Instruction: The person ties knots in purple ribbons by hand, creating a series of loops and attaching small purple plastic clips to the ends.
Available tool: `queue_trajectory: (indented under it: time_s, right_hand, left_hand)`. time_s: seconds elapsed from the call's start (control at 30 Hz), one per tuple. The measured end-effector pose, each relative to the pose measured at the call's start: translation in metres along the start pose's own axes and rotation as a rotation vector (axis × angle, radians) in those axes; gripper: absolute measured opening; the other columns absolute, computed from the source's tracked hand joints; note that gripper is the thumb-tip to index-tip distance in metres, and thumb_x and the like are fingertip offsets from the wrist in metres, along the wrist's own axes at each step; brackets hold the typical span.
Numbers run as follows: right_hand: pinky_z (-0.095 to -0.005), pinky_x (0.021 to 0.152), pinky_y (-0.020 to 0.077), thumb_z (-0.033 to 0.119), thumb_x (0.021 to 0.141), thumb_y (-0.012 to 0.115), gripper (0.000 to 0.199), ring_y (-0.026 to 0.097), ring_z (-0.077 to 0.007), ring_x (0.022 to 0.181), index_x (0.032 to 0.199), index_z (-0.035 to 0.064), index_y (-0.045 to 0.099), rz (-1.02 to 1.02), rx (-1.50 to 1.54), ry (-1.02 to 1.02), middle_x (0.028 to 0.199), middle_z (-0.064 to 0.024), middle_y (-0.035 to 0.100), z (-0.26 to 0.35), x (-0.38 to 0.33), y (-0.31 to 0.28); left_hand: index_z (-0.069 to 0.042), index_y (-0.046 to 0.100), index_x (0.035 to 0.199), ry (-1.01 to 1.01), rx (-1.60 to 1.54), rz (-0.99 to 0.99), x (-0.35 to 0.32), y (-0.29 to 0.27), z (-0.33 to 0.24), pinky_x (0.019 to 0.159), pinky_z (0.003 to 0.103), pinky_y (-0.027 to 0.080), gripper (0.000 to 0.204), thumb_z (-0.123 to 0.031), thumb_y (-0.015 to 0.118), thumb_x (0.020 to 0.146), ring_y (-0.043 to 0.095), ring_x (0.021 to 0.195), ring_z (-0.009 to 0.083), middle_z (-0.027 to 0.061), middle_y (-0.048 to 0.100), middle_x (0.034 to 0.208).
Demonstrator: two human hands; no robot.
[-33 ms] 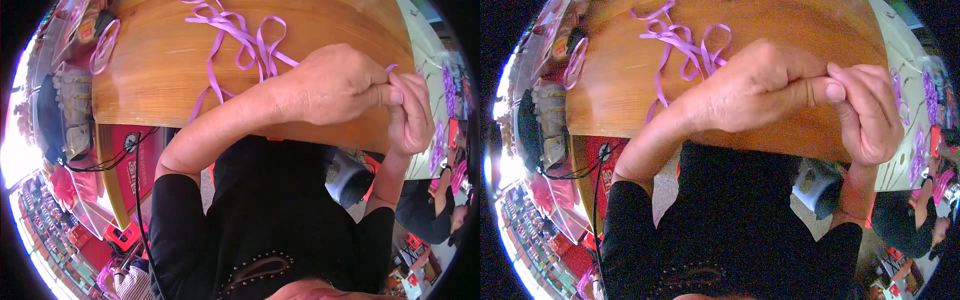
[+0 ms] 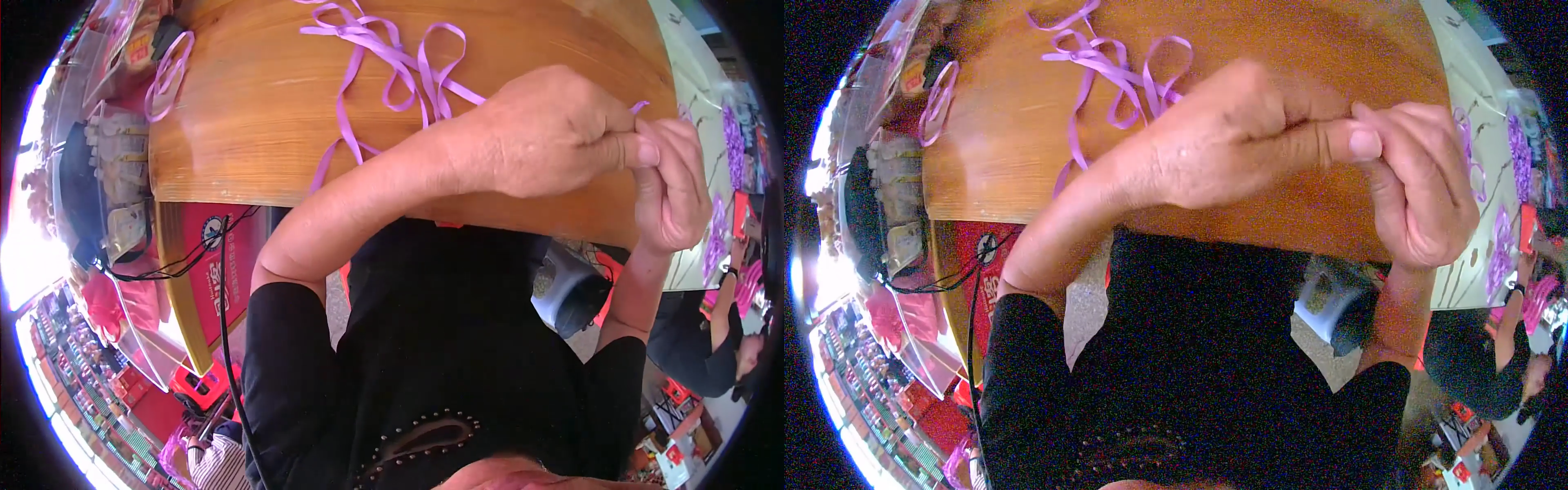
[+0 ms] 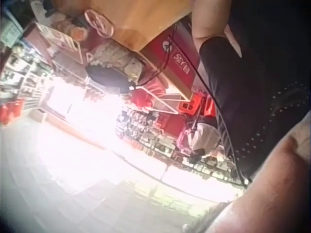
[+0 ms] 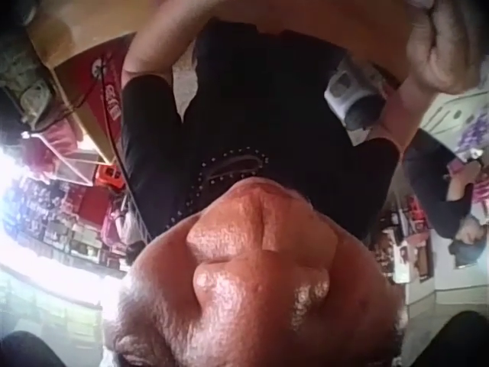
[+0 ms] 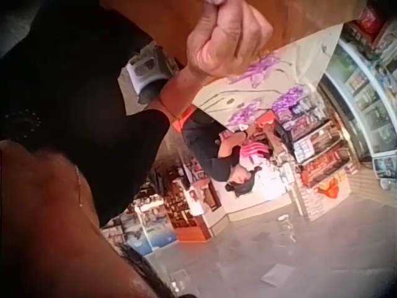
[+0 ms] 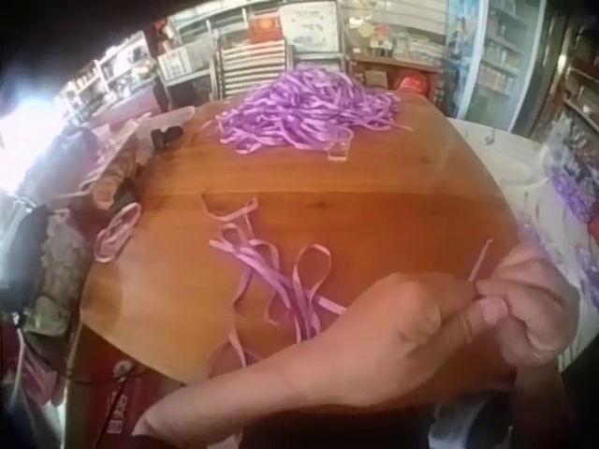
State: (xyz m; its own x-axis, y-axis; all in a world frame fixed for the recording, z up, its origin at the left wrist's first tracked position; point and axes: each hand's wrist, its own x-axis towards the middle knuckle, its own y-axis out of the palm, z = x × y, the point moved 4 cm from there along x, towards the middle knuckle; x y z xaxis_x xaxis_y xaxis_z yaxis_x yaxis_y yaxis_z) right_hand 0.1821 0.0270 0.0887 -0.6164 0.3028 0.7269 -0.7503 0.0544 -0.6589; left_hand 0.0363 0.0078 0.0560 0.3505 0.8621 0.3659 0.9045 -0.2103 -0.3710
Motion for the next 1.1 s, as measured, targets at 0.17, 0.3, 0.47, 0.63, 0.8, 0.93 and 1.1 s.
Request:
queue_trajectory:
  time_s: [0.17, 0.3, 0.47, 0.63, 0.8, 0.93, 1.1]
  right_hand:
    - [-0.0323, 0.065, 0.0481, -0.004, 0.075, 0.065, 0.016, 0.059, -0.0227, 0.074, 0.091, -0.0056, 0.063, -0.013, -0.005, -0.009, 0.084, -0.0126, 0.063, -0.005, 0.001, -0.01]
    - [-0.0238, 0.066, 0.0476, -0.009, 0.079, 0.059, 0.015, 0.058, -0.0151, 0.077, 0.094, -0.0062, 0.063, -0.146, 0.176, 0.245, 0.084, -0.012, 0.063, -0.039, -0.021, -0.025]
    - [-0.0316, 0.084, 0.0454, -0.006, 0.087, 0.05, 0.022, 0.059, -0.0214, 0.088, 0.107, -0.0111, 0.057, -0.338, 0.326, 0.557, 0.098, -0.0166, 0.061, -0.1, -0.081, -0.066]
    - [-0.033, 0.085, 0.043, -0.002, 0.089, 0.048, 0.022, 0.056, -0.0212, 0.089, 0.107, -0.0111, 0.057, -0.394, 0.584, 0.574, 0.1, -0.0166, 0.061, -0.154, -0.121, -0.104]
    - [-0.0359, 0.084, 0.0388, 0.0, 0.089, 0.048, 0.021, 0.05, -0.0203, 0.088, 0.103, -0.0114, 0.058, -0.459, 0.737, 0.598, 0.096, -0.0138, 0.06, -0.16, -0.12, -0.12]
    - [-0.035, 0.083, 0.0355, 0.003, 0.086, 0.056, 0.013, 0.046, -0.0196, 0.087, 0.093, -0.0082, 0.056, -0.673, 1.127, 0.677, 0.089, -0.0109, 0.055, -0.18, -0.121, -0.129]
    - [-0.0367, 0.083, 0.0341, 0.003, 0.085, 0.057, 0.01, 0.043, -0.0209, 0.084, 0.089, -0.005, 0.051, -0.898, 1.203, 0.71, 0.085, -0.0102, 0.047, -0.204, -0.145, -0.152]
  left_hand:
    - [0.0, 0.063, 0.074, 0.005, -0.125, -0.215, 0.001, -0.023, -0.001, 0.051, 0.036, 0.043, 0.029, -0.028, 0.064, 0.081, 0.053, 0.051, 0.0267, 0.0159, 0.053, 0.057]
    - [0.0, 0.065, 0.086, -0.31, -0.058, -0.21, -0.014, -0.069, -0.019, 0.053, 0.021, 0.042, 0.008, -0.006, 0.059, 0.086, 0.057, 0.063, 0.0111, 0.0048, 0.062, 0.072]
    - [0.001, 0.065, 0.086, -0.178, -0.116, -0.478, -0.045, -0.109, -0.011, 0.051, 0.022, 0.04, 0.013, -0.008, 0.057, 0.087, 0.051, 0.057, 0.0108, 0.0049, 0.059, 0.069]
    - [0.0, 0.066, 0.095, -0.076, 0.111, -0.542, -0.094, -0.188, 0.01, 0.059, 0.025, 0.04, 0.021, -0.018, 0.057, 0.09, 0.051, 0.062, 0.0128, 0.0034, 0.059, 0.07]
    - [0.002, 0.065, 0.096, -0.137, 0.225, -0.594, -0.101, -0.195, 0.012, 0.06, 0.024, 0.038, 0.02, -0.015, 0.058, 0.088, 0.05, 0.064, 0.0119, 0.005, 0.058, 0.071]
    - [0.001, 0.065, 0.095, -0.139, 0.306, -0.58, -0.097, -0.202, 0.009, 0.059, 0.022, 0.037, 0.018, -0.013, 0.058, 0.088, 0.049, 0.063, 0.0103, 0.0035, 0.057, 0.07]
    - [0.002, 0.065, 0.09, -0.174, 0.299, -0.677, -0.099, -0.206, 0.01, 0.055, 0.023, 0.038, 0.018, -0.015, 0.059, 0.087, 0.049, 0.059, 0.011, 0.0034, 0.056, 0.066]
